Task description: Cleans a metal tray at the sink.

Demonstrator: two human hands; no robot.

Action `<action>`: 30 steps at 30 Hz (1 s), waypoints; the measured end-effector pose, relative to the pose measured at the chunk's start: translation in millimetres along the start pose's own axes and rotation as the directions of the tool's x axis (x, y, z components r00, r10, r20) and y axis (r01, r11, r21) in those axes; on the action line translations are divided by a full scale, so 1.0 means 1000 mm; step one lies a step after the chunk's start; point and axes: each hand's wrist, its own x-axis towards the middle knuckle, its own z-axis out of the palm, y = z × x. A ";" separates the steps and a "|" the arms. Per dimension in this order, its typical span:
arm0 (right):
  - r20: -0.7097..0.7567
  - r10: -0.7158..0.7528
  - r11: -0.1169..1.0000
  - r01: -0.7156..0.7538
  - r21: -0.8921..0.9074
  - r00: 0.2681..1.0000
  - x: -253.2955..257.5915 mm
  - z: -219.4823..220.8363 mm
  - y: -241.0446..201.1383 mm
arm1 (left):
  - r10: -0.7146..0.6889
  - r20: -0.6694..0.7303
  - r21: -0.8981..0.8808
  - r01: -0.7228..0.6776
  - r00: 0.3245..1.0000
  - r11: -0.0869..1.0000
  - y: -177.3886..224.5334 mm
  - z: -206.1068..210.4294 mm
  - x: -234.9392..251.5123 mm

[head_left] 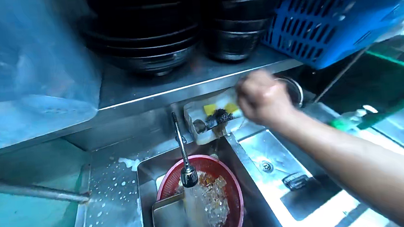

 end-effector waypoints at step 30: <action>0.709 0.448 0.530 -0.800 0.281 0.545 -0.029 0.300 0.070 | -0.025 0.146 -0.576 0.105 0.989 0.810 0.146 -0.094 0.014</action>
